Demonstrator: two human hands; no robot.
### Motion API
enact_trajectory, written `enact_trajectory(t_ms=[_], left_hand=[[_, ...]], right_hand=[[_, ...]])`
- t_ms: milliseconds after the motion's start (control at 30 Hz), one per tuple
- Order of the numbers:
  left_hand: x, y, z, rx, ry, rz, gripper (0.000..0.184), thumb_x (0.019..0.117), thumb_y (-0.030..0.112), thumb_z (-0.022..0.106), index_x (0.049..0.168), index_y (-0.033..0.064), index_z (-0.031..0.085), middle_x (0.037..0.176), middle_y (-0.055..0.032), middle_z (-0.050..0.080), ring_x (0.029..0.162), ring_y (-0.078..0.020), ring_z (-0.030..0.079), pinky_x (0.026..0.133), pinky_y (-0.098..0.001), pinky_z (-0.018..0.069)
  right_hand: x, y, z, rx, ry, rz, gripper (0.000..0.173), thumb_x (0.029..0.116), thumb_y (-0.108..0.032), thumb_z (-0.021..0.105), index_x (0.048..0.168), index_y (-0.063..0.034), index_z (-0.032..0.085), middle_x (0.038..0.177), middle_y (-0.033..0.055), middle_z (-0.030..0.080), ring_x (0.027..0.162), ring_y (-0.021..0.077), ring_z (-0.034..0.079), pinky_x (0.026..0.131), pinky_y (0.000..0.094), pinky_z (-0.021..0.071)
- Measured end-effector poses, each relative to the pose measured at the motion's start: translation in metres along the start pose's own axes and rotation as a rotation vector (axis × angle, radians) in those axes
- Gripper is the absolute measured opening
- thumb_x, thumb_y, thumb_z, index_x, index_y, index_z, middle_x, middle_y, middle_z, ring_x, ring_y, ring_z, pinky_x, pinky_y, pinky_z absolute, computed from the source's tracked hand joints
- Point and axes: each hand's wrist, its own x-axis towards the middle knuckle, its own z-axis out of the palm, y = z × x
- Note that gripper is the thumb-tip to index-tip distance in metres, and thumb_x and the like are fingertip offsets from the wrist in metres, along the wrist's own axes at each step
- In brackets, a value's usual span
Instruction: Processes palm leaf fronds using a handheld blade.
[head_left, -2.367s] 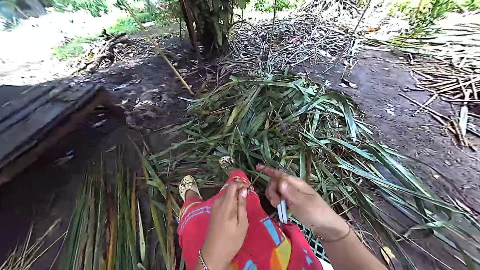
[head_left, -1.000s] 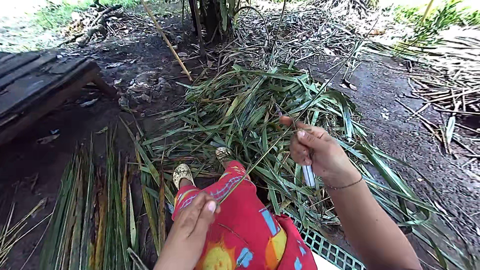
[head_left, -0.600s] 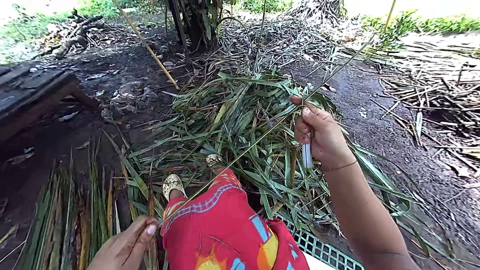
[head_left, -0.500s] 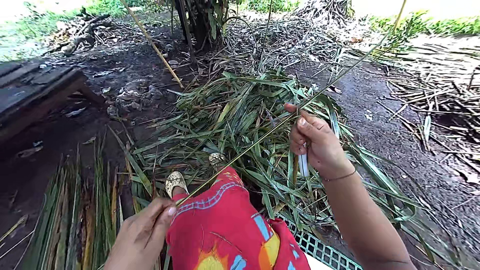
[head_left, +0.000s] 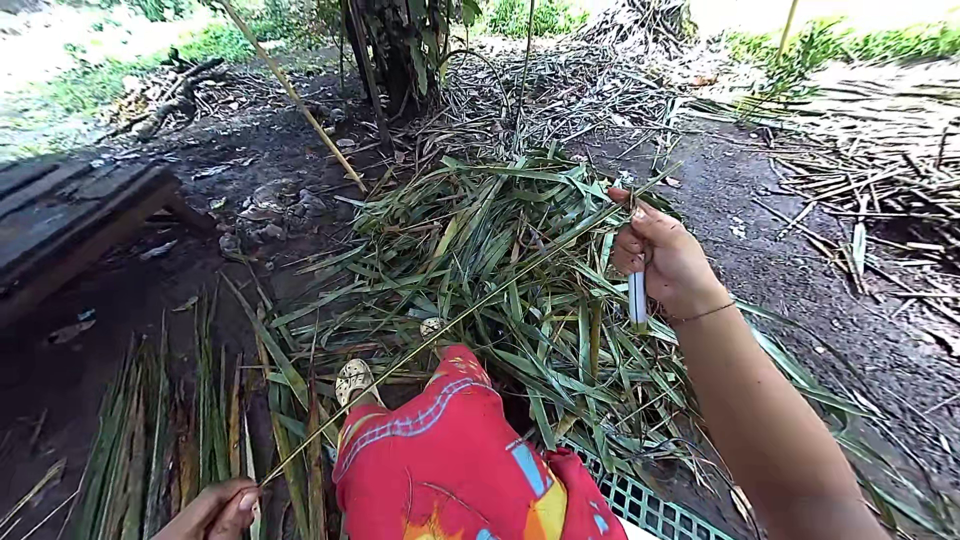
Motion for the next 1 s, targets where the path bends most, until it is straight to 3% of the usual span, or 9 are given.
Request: enact_trajectory(t_ms=[100,233,333,367,433,500,700,867,1000], left_hand=[[-0.005,0.012,0.015,-0.042,0.057,-0.001,0.036,0.1054,0.021,0.054,0.102,-0.0130,0.067,0.085,-0.0176,0.070,0.074,-0.0101,0.066,0.072,-0.0272,0.0563],[0.020,0.045,0.068,-0.151,0.346,0.038,0.023,0.0994,0.020,0.061,0.100,0.0018,0.075,0.091,-0.0021,0.073,0.080,0.0002,0.067,0.075,-0.0189,0.0579],[0.045,0.073,0.091,-0.288,0.353,-0.002,0.018,0.0970,0.010,0.061,0.103,-0.0009,0.074,0.095,-0.0071,0.072,0.083,-0.0067,0.068,0.078,-0.0245,0.0580],[0.052,0.085,0.096,-0.339,0.328,-0.026,0.018,0.0968,0.008,0.061,0.104,-0.0019,0.073,0.097,-0.0089,0.072,0.085,-0.0091,0.067,0.079,-0.0264,0.0567],[0.065,0.108,0.109,-0.432,0.262,-0.031,0.018,0.0967,0.004,0.060,0.106,-0.0045,0.073,0.101,-0.0127,0.071,0.088,-0.0119,0.068,0.082,-0.0275,0.0570],[0.074,0.128,0.126,-0.502,0.201,0.021,0.018,0.0963,0.003,0.061,0.106,-0.0059,0.073,0.101,-0.0144,0.071,0.089,-0.0139,0.069,0.083,-0.0292,0.0576],[0.078,0.144,0.139,-0.537,0.110,0.081,0.020,0.0986,0.009,0.061,0.109,-0.0008,0.074,0.102,-0.0100,0.073,0.090,-0.0109,0.069,0.084,-0.0286,0.0569],[0.056,0.116,0.120,-0.486,0.081,-0.035,0.023,0.1010,0.015,0.055,0.106,0.0017,0.074,0.093,-0.0001,0.072,0.080,0.0007,0.065,0.076,-0.0195,0.0550],[0.054,0.117,0.118,-0.520,0.094,-0.075,0.023,0.1014,0.018,0.051,0.098,0.0070,0.071,0.080,0.0094,0.065,0.072,0.0069,0.058,0.068,-0.0122,0.0489]], right_hand=[[-0.011,0.003,-0.001,-0.092,-0.064,0.084,0.041,0.1106,-0.028,0.029,0.144,-0.0209,0.051,0.058,-0.0100,0.044,0.043,0.0001,0.042,0.041,0.0163,0.0408],[-0.018,0.030,0.016,-0.642,-0.495,0.091,0.050,0.1032,-0.024,0.039,0.151,-0.0128,0.046,0.063,-0.0075,0.053,0.048,0.0035,0.049,0.047,0.0215,0.0471],[-0.014,0.039,0.022,-1.214,-0.640,0.106,0.052,0.1043,-0.027,0.056,0.151,-0.0041,0.049,0.101,0.0340,0.069,0.086,0.0529,0.068,0.078,0.0773,0.0470],[-0.018,0.036,0.029,-1.206,-0.638,0.109,0.054,0.1044,-0.025,0.055,0.152,-0.0008,0.046,0.104,0.0359,0.068,0.090,0.0542,0.067,0.081,0.0781,0.0456],[-0.034,0.029,0.046,-0.902,-0.699,0.039,0.056,0.1045,-0.020,0.044,0.155,0.0025,0.035,0.078,0.0065,0.061,0.061,0.0165,0.057,0.057,0.0376,0.0507],[-0.058,0.034,0.066,-0.309,-0.752,0.134,0.056,0.1042,-0.018,0.037,0.157,-0.0047,0.026,0.071,-0.0147,0.055,0.055,-0.0006,0.053,0.053,0.0200,0.0503],[-0.086,0.052,0.094,0.133,-0.426,0.013,0.032,0.1076,-0.026,0.042,0.134,-0.0221,0.059,0.067,-0.0166,0.062,0.052,-0.0015,0.054,0.051,0.0169,0.0494],[-0.070,0.031,0.086,0.209,-0.072,-0.167,0.031,0.1064,-0.021,0.035,0.133,-0.0180,0.052,0.059,-0.0141,0.057,0.048,-0.0003,0.054,0.049,0.0165,0.0502],[-0.073,0.034,0.093,0.260,-0.162,-0.146,0.035,0.1075,-0.033,0.044,0.140,-0.0236,0.054,0.062,-0.0122,0.058,0.050,0.0003,0.055,0.051,0.0171,0.0510]])
